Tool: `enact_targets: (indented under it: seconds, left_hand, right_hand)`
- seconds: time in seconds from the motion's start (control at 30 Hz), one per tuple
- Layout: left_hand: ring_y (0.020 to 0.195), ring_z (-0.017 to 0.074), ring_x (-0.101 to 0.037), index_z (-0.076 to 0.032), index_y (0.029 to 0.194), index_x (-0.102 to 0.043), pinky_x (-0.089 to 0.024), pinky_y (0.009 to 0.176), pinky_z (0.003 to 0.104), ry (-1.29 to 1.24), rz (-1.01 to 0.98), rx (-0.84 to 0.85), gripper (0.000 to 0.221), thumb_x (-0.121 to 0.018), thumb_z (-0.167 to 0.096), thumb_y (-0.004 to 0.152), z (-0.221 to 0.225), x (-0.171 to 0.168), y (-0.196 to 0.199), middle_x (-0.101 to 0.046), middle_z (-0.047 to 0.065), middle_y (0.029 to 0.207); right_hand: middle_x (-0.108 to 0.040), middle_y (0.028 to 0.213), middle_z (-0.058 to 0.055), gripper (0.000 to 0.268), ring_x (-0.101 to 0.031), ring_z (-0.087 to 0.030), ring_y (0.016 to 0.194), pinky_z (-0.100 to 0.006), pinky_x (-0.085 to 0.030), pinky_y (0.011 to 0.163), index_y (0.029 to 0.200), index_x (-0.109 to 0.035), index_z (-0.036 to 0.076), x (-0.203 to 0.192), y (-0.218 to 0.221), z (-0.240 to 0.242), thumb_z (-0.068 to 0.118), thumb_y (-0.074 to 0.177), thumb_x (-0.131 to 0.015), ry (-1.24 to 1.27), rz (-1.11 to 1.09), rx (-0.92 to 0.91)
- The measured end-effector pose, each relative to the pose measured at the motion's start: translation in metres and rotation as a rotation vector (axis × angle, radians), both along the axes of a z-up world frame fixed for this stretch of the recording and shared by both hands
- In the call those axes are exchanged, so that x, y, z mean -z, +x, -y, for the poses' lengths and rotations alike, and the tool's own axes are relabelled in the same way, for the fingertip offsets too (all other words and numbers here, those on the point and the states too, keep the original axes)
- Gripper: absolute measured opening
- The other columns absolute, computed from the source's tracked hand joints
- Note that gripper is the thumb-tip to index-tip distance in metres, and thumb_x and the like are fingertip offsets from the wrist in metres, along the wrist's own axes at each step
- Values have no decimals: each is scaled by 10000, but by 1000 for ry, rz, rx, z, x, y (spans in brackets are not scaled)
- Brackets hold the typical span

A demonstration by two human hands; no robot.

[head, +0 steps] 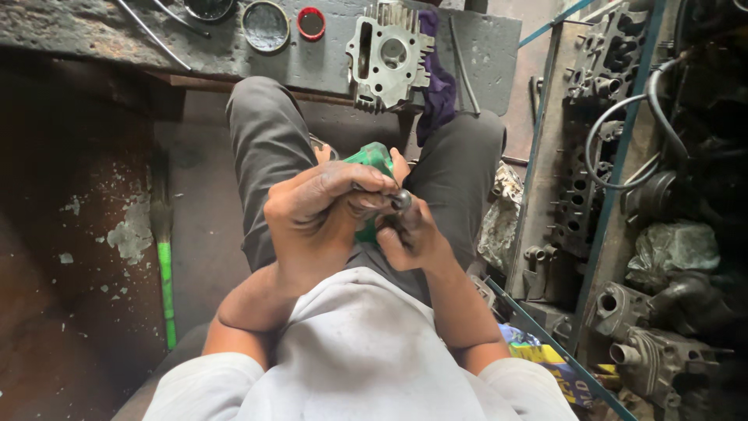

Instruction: The person wipes a cylinder head with a cloth, handles a valve and a small metal component by hand, and dabs their finger into a small container of lubricant.

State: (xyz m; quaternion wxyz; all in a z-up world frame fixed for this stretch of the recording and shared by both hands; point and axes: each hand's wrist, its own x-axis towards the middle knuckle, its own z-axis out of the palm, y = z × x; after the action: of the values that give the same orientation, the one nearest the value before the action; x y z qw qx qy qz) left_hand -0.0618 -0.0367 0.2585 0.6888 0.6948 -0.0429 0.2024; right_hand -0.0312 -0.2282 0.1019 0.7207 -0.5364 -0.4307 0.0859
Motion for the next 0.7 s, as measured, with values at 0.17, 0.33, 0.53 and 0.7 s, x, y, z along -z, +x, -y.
enact_targets:
  seconds: [0.17,0.33,0.53,0.7]
  left_hand:
    - [744,71,-675,25,1143,-706,-547,660,176,-164,-72,80,176,-634,139,1030,1,5,3,-742,97,1024]
    - [858,118,-730,11,1155,-693,-576,758,220,18,13,24,189,-629,129,1023,-3,2,7,-750,91,1039]
    - [924,174,-756,28,1127,-694,-605,820,235,8,-21,48,237,-615,180,964,-1,3,8,-755,123,1064]
    - [963,184,-767,30,1117,-688,-608,896,261,50,29,7,246,-603,191,952,-1,2,9,-756,120,1023]
  right_hand:
    - [-502,1505,-232,846,-711,-250,1060,-348,-631,900,1667,-106,301,-3,1,7,-93,988,-421,60,-157,-51]
    - [-716,1097,-164,750,-709,-216,834,-377,-588,742,1529,-438,320,18,-1,17,-103,912,-494,-226,-53,86]
    - [-571,1309,-260,652,-576,-332,1248,-681,-61,1232,1402,-37,-7,-23,20,-9,-69,910,-460,-51,146,110]
    - [-637,1183,-209,874,-633,-363,1211,-660,-96,1288,1607,-363,277,-29,21,-11,-38,807,-518,-275,239,176]
